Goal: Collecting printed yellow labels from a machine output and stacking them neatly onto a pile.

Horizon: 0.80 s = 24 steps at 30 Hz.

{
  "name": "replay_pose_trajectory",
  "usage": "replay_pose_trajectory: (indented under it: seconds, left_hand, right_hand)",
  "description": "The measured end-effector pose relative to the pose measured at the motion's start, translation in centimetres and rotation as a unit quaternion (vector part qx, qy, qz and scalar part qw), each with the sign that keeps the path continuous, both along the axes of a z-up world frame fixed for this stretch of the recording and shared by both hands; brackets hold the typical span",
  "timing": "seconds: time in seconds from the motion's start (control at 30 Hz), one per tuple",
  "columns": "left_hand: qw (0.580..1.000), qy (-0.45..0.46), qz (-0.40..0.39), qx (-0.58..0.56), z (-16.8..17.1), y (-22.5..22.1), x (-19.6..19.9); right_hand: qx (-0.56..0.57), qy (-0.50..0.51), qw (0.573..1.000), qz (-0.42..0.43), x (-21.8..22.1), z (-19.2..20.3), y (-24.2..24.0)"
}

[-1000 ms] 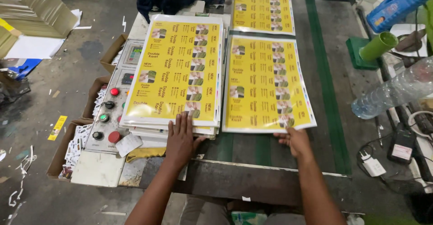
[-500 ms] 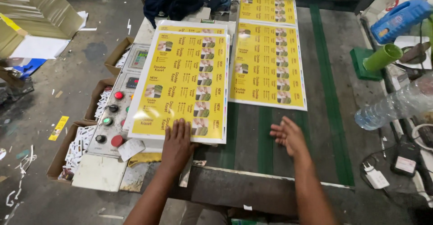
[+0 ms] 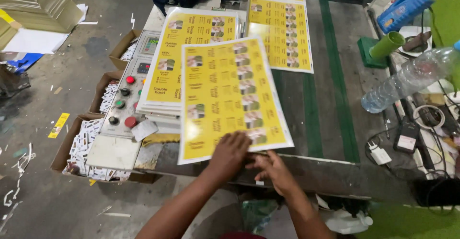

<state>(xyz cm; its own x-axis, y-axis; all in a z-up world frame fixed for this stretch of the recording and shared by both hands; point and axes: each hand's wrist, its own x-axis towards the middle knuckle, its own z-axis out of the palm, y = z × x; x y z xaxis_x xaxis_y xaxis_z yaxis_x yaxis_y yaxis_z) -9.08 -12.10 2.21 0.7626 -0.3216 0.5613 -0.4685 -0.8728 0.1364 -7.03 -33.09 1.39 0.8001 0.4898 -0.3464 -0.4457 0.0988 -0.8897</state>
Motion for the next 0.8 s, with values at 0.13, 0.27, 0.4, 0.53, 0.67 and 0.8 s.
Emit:
replay_pose_trajectory:
  seconds: [0.13, 0.27, 0.4, 0.53, 0.67, 0.8]
  left_hand:
    - [0.995, 0.088, -0.029, 0.03, -0.2, -1.7, -0.4]
    - [0.989, 0.139, -0.054, -0.016, 2.2, 0.7, 0.6]
    - [0.992, 0.109, 0.062, -0.025, -3.0, 5.8, 6.3]
    - [0.974, 0.146, 0.175, -0.01, -2.2, 9.1, 5.4]
    - [0.943, 0.243, 0.223, 0.046, -5.0, 10.0, 6.2]
    - [0.956, 0.17, 0.234, 0.052, -6.7, 9.9, 7.7]
  right_hand:
    - [-0.04, -0.002, 0.989, -0.145, 1.2, -6.7, -2.5]
    - [-0.019, -0.02, 0.969, -0.245, 1.9, -7.6, -7.5]
    - [-0.005, -0.05, 0.941, -0.334, 2.3, -9.1, -13.3]
    - [-0.013, -0.051, 0.925, -0.376, 2.4, -11.5, -17.3]
    - [-0.033, -0.044, 0.923, -0.381, 2.8, -12.6, -17.7]
    - [-0.018, -0.018, 0.926, -0.377, 3.8, -13.0, -16.4]
